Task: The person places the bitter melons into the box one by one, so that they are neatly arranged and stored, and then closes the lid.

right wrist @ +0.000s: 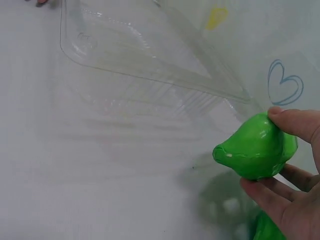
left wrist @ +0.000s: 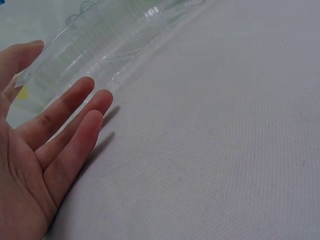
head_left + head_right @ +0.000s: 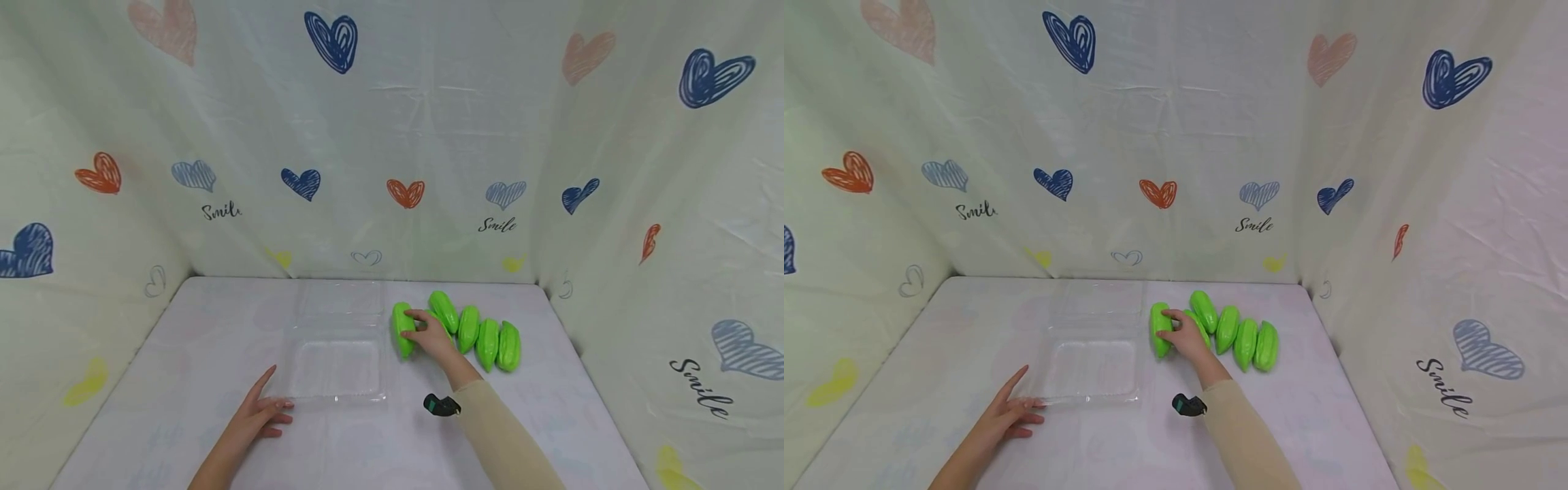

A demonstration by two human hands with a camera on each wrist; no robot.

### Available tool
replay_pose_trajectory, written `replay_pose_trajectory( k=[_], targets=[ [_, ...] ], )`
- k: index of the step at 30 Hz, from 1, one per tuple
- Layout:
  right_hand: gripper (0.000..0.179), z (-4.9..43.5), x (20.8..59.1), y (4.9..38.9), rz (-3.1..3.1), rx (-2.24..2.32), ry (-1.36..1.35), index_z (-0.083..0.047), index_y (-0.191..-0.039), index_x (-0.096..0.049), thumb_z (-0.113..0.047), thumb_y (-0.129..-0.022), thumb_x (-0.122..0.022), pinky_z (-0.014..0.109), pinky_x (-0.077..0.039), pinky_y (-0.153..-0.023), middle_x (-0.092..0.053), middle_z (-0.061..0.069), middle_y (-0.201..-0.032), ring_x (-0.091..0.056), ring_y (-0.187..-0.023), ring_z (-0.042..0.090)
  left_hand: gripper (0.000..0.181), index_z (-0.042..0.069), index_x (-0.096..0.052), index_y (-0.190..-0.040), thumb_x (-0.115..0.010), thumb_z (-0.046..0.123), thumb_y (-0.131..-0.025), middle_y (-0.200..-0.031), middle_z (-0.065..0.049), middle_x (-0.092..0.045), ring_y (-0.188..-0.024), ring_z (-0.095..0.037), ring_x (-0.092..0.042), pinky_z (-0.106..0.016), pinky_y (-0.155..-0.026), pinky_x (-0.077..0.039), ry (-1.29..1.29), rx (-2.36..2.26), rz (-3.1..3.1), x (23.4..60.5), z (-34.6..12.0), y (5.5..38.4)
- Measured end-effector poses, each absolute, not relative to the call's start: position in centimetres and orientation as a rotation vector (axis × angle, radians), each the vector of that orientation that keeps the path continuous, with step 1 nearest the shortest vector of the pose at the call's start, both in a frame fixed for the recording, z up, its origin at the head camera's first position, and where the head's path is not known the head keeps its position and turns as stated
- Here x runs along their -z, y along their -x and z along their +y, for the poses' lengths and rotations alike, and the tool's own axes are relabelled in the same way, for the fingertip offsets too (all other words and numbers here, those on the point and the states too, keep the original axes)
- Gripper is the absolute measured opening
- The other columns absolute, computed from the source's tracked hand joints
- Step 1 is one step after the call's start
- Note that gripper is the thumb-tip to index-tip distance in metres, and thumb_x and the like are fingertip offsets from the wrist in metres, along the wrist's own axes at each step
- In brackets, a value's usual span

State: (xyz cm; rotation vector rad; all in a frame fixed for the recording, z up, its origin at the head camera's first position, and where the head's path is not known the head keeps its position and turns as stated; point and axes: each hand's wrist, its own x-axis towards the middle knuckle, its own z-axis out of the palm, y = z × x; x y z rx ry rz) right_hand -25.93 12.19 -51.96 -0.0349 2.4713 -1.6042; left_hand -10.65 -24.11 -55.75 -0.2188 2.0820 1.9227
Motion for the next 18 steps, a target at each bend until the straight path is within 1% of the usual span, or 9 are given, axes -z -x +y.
replay_pose_trajectory(
  k=[6, 12, 18],
  targets=[
    [0.052, 12.2, 50.7, 25.3, 2.421, 1.663, 0.048, -0.01, -0.135, -0.057, -0.012, -0.086, -0.075, 0.034, -0.053, -0.08, -0.051, 0.012, -0.14, -0.058, -0.11, 0.028, 0.079, 0.021, -0.007, -0.158, -0.059, 0.018, -0.098, -0.109, -0.016, -0.068, -0.089, -0.025, -0.069, -0.036, -0.069, -0.056, 0.218, -1.916, 2.112, 55.9, -23.9, 10.7],
    [0.053, 11.8, 49.7, 24.5, 2.364, 1.741, 0.059, -0.01, -0.134, -0.058, -0.011, -0.085, -0.077, 0.033, -0.054, -0.08, -0.05, 0.012, -0.139, -0.06, -0.108, 0.027, 0.079, 0.022, -0.007, -0.158, -0.059, 0.02, -0.098, -0.109, -0.013, -0.068, -0.091, -0.023, -0.068, -0.036, -0.071, -0.055, 0.251, -1.907, 2.099, 55.9, -23.7, 10.6],
    [0.053, 10.6, 49.3, 23.6, 2.287, 1.795, 0.117, -0.009, -0.134, -0.058, -0.011, -0.084, -0.077, 0.032, -0.054, -0.08, -0.049, 0.014, -0.139, -0.059, -0.111, 0.029, 0.078, 0.022, -0.008, -0.158, -0.058, 0.019, -0.099, -0.111, -0.016, -0.067, -0.092, -0.026, -0.068, -0.036, -0.071, -0.055, 0.294, -1.911, 2.097, 55.9, -23.7, 10.5]
  ],
)
